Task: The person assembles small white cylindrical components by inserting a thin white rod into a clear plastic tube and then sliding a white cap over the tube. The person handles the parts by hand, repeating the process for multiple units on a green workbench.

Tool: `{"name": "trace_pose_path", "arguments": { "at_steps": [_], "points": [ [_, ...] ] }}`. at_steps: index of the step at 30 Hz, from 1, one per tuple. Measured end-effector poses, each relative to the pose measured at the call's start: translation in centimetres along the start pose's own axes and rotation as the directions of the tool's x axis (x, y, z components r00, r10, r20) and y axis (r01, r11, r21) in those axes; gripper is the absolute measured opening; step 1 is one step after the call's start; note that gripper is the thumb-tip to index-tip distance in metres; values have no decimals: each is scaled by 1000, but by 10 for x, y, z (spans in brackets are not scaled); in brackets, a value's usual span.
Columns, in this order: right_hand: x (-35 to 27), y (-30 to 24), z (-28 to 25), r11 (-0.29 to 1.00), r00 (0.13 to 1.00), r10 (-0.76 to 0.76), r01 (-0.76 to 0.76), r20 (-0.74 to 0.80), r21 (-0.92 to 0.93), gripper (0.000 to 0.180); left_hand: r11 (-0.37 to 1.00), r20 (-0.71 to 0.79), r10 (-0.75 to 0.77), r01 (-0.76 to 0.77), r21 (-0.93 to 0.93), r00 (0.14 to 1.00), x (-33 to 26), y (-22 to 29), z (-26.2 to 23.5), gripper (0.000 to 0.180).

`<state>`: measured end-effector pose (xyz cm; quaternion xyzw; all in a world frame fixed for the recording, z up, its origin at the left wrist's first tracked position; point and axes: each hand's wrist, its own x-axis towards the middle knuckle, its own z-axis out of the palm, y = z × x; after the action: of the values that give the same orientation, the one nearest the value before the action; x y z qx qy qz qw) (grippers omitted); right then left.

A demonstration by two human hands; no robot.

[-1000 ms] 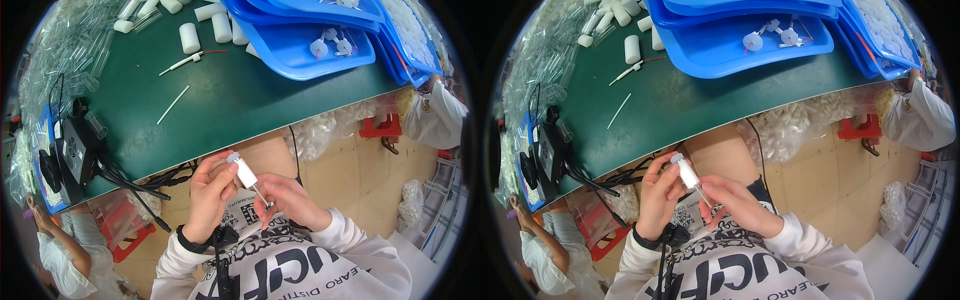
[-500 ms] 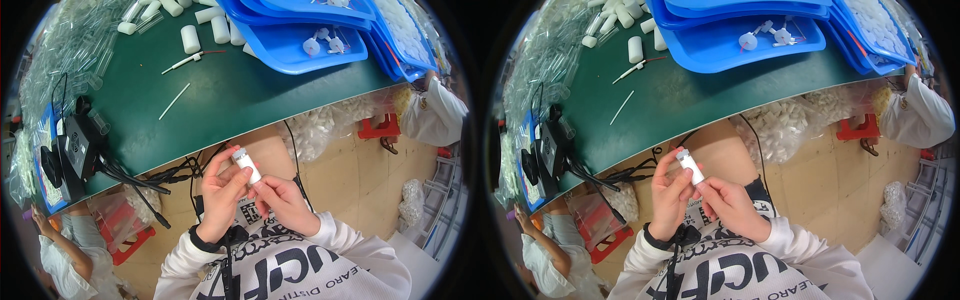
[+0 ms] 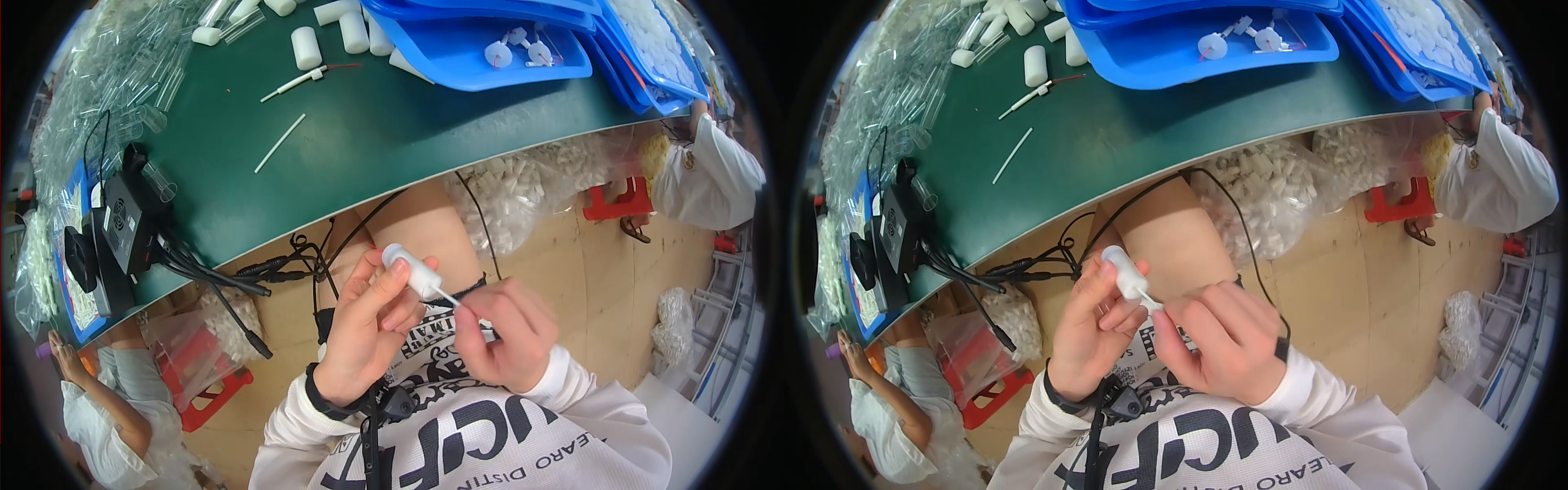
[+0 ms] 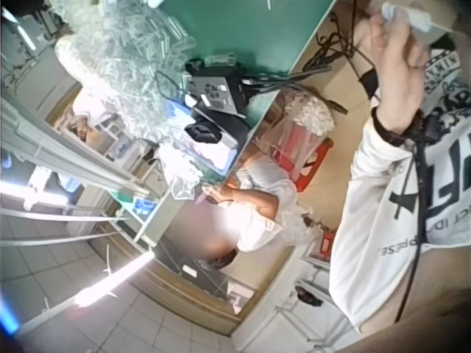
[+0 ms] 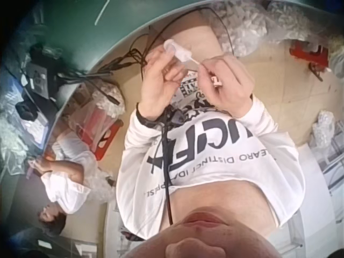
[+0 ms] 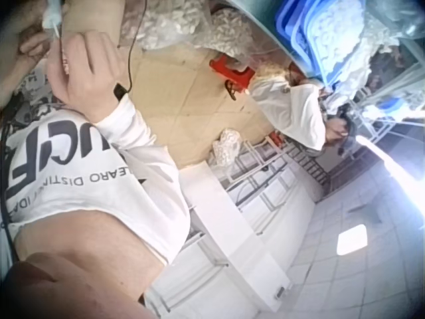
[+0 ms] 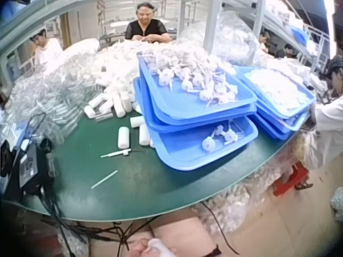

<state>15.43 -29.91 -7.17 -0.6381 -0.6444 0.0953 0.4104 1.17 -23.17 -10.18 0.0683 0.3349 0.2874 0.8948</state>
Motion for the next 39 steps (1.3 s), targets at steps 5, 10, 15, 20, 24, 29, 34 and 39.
{"name": "trace_pose_path", "arguments": {
  "at_steps": [5,10,15,20,24,29,34,39],
  "points": [
    [28,-7,-18,984,986,-167,166,-16,-69,21,982,60,-55,65,-178,997,-7,2,10,17],
    [34,-5,-22,952,980,-197,199,-30,234,19,969,160,-2,41,-242,987,-7,2,10,21],
    [22,1,-21,848,984,133,-53,-114,528,16,975,173,101,-63,-212,980,-11,-1,14,16],
    [38,1,-9,903,999,28,-36,25,428,29,886,31,428,-426,185,903,-11,-3,30,19],
    [39,15,-3,870,998,25,-52,62,491,32,902,40,403,-404,152,914,-12,8,23,20],
    [56,11,-17,708,983,74,-172,170,685,28,763,124,483,-486,425,867,-20,30,25,24],
    [78,10,-25,642,982,-58,-100,178,760,29,732,127,493,-489,475,861,-36,55,53,36],
    [97,14,-35,465,994,20,-100,103,880,29,594,110,658,-602,534,745,-27,84,54,21]
  ]
}}
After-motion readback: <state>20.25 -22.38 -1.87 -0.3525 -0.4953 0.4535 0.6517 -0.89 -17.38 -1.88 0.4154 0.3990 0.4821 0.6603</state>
